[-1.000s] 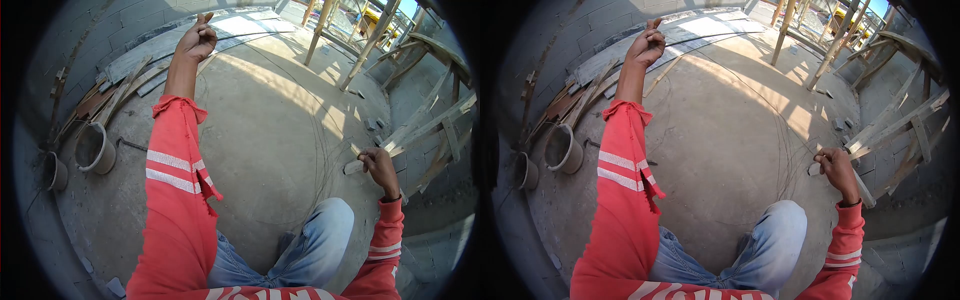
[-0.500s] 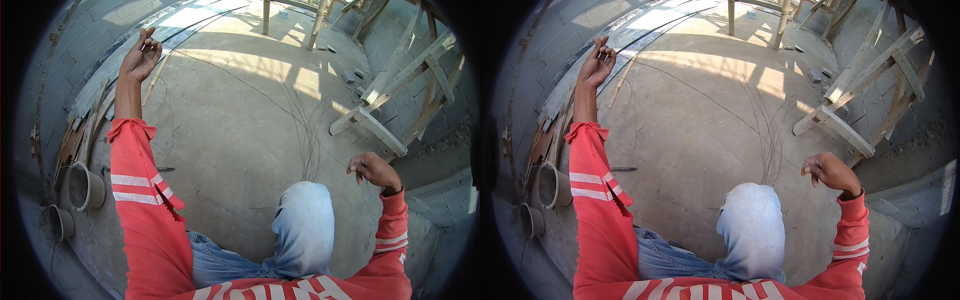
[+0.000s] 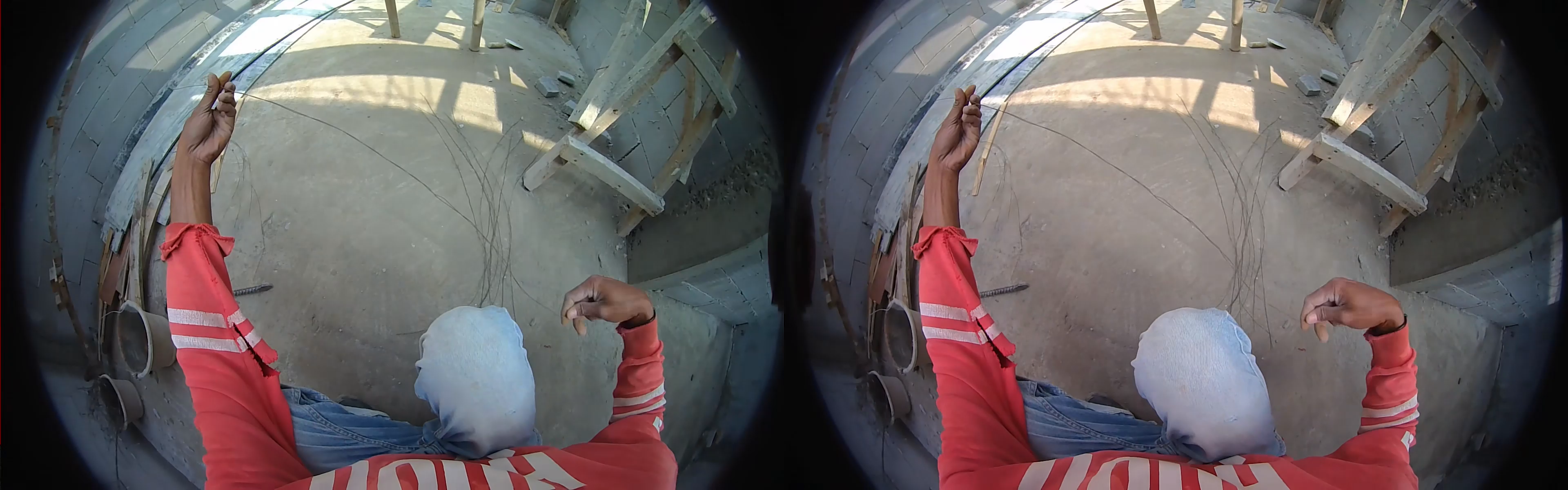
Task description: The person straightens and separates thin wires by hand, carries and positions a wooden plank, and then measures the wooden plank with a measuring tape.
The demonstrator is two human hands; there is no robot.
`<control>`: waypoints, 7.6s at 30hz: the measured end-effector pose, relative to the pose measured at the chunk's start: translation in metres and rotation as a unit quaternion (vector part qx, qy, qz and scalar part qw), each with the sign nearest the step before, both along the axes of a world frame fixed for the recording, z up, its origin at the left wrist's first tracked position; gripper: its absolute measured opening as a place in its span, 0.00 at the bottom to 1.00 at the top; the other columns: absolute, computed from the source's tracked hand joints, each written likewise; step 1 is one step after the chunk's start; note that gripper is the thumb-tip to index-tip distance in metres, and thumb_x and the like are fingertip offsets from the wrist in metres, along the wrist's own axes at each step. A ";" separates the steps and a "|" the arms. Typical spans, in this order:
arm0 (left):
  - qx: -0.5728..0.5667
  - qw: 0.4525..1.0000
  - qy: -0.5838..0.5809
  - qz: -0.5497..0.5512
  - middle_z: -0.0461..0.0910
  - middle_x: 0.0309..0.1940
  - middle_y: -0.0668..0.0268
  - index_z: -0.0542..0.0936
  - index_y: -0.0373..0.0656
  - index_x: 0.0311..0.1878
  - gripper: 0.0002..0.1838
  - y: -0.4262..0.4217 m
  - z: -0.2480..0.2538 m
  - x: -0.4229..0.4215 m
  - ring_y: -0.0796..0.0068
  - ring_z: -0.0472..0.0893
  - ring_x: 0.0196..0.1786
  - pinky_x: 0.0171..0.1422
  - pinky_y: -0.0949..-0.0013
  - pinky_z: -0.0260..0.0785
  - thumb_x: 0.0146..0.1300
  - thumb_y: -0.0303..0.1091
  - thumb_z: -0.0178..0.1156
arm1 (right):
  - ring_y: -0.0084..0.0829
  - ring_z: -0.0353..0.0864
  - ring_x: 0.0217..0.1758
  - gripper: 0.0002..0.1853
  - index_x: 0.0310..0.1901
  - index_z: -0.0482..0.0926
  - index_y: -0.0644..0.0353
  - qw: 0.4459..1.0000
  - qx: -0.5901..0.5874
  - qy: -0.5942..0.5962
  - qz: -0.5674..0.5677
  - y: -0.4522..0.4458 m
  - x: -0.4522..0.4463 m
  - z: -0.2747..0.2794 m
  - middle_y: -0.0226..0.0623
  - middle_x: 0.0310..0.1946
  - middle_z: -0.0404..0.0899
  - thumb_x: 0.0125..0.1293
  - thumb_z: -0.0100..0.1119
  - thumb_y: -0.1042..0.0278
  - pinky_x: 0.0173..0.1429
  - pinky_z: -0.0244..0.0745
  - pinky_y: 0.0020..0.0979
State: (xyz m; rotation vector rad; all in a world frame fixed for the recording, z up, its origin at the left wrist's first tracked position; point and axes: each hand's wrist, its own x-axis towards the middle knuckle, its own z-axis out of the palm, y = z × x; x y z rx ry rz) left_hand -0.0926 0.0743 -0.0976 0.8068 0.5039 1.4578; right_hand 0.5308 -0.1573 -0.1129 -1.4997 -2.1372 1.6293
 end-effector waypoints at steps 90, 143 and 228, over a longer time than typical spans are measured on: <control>-0.196 0.373 0.904 0.064 0.79 0.56 0.44 0.70 0.39 0.68 0.38 -0.007 -0.200 -0.080 0.50 0.80 0.58 0.63 0.56 0.72 0.61 0.54 0.66 | 0.32 0.71 0.25 0.10 0.39 0.81 0.67 0.891 0.212 -0.120 -0.382 0.040 -0.057 -0.324 0.36 0.24 0.73 0.71 0.57 0.68 0.34 0.68 0.35; -0.213 0.580 0.733 0.283 0.76 0.51 0.42 0.74 0.33 0.50 0.20 -0.046 -0.350 -0.014 0.41 0.80 0.50 0.53 0.48 0.74 0.61 0.39 0.59 | 0.28 0.76 0.28 0.06 0.39 0.81 0.67 0.890 0.383 -0.192 -0.160 0.030 -0.140 -0.148 0.39 0.27 0.79 0.67 0.57 0.74 0.33 0.70 0.29; -0.044 0.977 0.165 0.130 0.83 0.41 0.61 0.74 0.35 0.49 0.13 -0.129 -0.061 0.133 0.71 0.84 0.45 0.52 0.67 0.80 0.64 0.28 0.65 | 0.19 0.78 0.25 0.10 0.40 0.84 0.68 0.964 0.148 0.213 -0.062 0.147 -0.322 -0.002 0.31 0.26 0.83 0.68 0.64 0.67 0.29 0.72 0.23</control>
